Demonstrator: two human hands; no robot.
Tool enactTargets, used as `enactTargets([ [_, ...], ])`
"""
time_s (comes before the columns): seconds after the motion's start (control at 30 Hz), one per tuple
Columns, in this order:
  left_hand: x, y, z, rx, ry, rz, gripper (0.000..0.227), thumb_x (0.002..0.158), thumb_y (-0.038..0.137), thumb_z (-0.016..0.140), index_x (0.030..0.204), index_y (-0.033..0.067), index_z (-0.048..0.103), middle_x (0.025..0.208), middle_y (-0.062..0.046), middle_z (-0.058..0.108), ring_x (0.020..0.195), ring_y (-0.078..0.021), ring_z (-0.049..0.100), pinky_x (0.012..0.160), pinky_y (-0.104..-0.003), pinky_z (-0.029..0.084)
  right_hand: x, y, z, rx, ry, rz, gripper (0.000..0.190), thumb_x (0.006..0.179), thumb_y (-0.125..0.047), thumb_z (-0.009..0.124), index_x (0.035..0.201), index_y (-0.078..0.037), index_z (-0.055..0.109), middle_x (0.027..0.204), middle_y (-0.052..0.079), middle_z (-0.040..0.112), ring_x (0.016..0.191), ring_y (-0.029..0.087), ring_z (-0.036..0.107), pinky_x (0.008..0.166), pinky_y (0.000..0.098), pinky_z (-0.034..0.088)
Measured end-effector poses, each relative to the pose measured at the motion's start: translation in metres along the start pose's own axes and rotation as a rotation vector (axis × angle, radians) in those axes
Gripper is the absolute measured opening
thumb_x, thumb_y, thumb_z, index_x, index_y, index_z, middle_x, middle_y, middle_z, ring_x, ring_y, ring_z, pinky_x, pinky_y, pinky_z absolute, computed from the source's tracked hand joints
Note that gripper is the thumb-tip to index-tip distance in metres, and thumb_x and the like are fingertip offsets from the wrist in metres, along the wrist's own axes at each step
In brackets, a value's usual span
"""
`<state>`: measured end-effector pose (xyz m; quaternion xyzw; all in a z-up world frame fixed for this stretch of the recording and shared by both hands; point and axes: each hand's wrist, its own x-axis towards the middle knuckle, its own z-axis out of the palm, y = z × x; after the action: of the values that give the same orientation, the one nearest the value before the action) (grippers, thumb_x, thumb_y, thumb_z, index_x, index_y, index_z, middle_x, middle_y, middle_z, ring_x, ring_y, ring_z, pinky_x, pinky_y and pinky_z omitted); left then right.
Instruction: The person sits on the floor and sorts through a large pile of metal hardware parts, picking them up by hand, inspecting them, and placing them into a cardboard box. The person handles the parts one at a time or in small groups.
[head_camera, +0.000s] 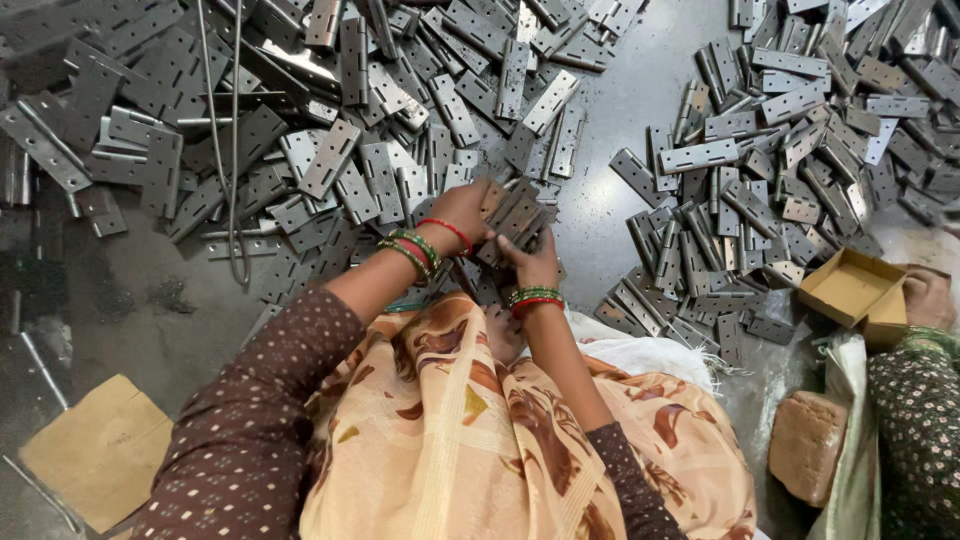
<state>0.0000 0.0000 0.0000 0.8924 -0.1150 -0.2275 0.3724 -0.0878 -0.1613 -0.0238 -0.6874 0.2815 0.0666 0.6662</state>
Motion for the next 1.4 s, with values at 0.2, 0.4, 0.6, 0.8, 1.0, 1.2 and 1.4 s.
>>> enactTargets([
  [0.2, -0.051, -0.007, 0.002, -0.282, 0.251, 0.376, 0.069, 0.078, 0.006, 0.083, 0.139, 0.0143, 0.050, 0.124, -0.017, 0.068, 0.116, -0.0395, 0.066, 0.094, -0.044, 0.055, -0.026, 0.010, -0.007, 0.308, -0.070, -0.435, 0.056, 0.086, 0.013, 0.077, 0.134, -0.006, 0.053, 0.124, 0.009, 0.070, 0.113, 0.021, 0.068, 0.096, 0.0348, 0.059],
  [0.4, -0.047, -0.010, -0.008, -0.302, 0.228, 0.423, 0.057, 0.079, 0.003, 0.075, 0.132, 0.0144, 0.056, 0.128, -0.013, 0.067, 0.116, -0.0350, 0.067, 0.095, -0.042, 0.054, 0.009, 0.012, -0.003, -0.059, -0.155, -0.474, 0.077, 0.078, 0.013, 0.074, 0.146, -0.009, 0.047, 0.128, 0.007, 0.068, 0.114, 0.019, 0.066, 0.100, 0.0319, 0.055],
  [0.6, -0.024, 0.017, -0.026, -0.070, 0.217, 0.300, 0.043, 0.080, 0.019, 0.079, 0.120, 0.0138, 0.063, 0.107, -0.016, 0.073, 0.101, -0.0387, 0.068, 0.081, -0.047, 0.055, 0.047, 0.037, -0.026, 0.180, -0.273, -0.279, 0.046, 0.092, -0.009, 0.078, 0.134, -0.001, 0.060, 0.120, 0.007, 0.073, 0.106, 0.016, 0.069, 0.095, 0.0339, 0.058],
  [0.8, -0.040, 0.125, -0.018, 0.291, 0.020, 0.394, 0.040, 0.086, 0.031, 0.074, 0.112, 0.0036, 0.061, 0.094, -0.019, 0.072, 0.083, -0.0416, 0.070, 0.069, -0.052, 0.056, 0.025, 0.059, -0.033, 1.232, -0.308, 0.017, 0.029, 0.104, -0.031, 0.069, 0.124, -0.009, 0.066, 0.106, 0.005, 0.069, 0.094, 0.018, 0.067, 0.085, 0.0336, 0.056],
  [1.0, -0.059, 0.145, -0.031, 0.010, 0.114, 0.608, 0.051, 0.081, 0.032, 0.078, 0.123, 0.0056, 0.065, 0.124, -0.017, 0.067, 0.095, -0.0396, 0.069, 0.077, -0.049, 0.056, 0.074, 0.020, -0.107, 1.373, 0.020, 0.035, 0.032, 0.090, -0.041, 0.069, 0.105, -0.012, 0.069, 0.099, 0.005, 0.068, 0.090, 0.022, 0.065, 0.086, 0.0387, 0.058],
  [1.2, -0.051, 0.053, -0.064, -0.167, 0.197, 0.254, 0.044, 0.086, 0.025, 0.078, 0.126, 0.0098, 0.066, 0.120, -0.014, 0.068, 0.106, -0.0328, 0.069, 0.087, -0.042, 0.055, 0.168, -0.085, -0.267, 1.155, 0.156, -0.272, 0.090, 0.078, -0.073, 0.082, 0.140, -0.012, 0.058, 0.141, 0.008, 0.060, 0.125, 0.034, 0.054, 0.112, 0.0623, 0.046],
  [1.4, -0.072, -0.029, -0.104, 0.014, 0.539, 0.073, 0.035, 0.089, 0.021, 0.079, 0.120, 0.0064, 0.069, 0.118, -0.016, 0.068, 0.108, -0.0370, 0.066, 0.090, -0.045, 0.053, 0.157, -0.099, -0.226, 0.715, 0.089, -0.079, 0.104, 0.083, -0.057, 0.074, 0.161, -0.016, 0.016, 0.169, 0.017, 0.011, 0.152, 0.042, 0.023, 0.118, 0.0687, 0.035],
])
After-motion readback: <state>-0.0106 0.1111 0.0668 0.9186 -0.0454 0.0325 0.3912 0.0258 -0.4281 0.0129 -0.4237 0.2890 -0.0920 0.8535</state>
